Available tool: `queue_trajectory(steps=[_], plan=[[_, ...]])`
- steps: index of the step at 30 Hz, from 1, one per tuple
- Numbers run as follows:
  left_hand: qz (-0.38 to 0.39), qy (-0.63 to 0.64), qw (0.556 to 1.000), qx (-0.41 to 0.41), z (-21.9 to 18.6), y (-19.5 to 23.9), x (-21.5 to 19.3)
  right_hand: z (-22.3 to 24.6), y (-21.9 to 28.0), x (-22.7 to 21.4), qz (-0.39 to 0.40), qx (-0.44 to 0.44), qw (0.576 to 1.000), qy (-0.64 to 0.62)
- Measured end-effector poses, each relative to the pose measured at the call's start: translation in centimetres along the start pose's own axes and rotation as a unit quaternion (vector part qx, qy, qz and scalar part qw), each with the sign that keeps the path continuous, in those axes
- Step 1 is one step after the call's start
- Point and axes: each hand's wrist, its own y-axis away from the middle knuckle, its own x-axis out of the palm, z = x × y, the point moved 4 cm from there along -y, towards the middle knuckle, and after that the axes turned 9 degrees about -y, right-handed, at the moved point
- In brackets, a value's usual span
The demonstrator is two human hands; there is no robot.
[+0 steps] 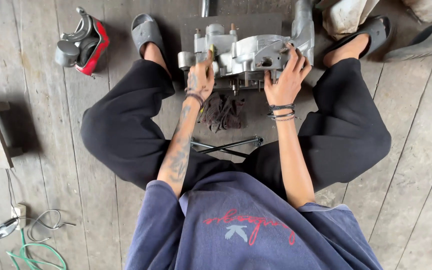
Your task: Cleaning a motorcycle engine casing using a small brush and cloth while sitting on the floor.
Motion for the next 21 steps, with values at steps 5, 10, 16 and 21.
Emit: queue_trajectory(steps=[5, 10, 16, 21], plan=[[0.092, 0.050, 0.994, 0.038, -3.9, 1.4, -0.6, -0.3, -0.3, 0.0, 0.002, -0.027, 1.000, 0.006], [0.035, -0.088, 0.994, 0.063, -2.5, 0.3, 1.4, -1.0, 0.5, 0.2, 0.000, -0.055, 0.998, 0.031], [0.124, -0.129, 0.982, -0.052, 9.3, -5.6, 7.1, -1.5, 0.3, 0.2, -0.007, -0.079, 0.997, 0.018], [0.031, -0.114, 0.993, 0.000, 6.4, 1.5, 2.4, -2.0, -0.7, 1.1, -0.027, -0.049, 0.998, 0.016]])
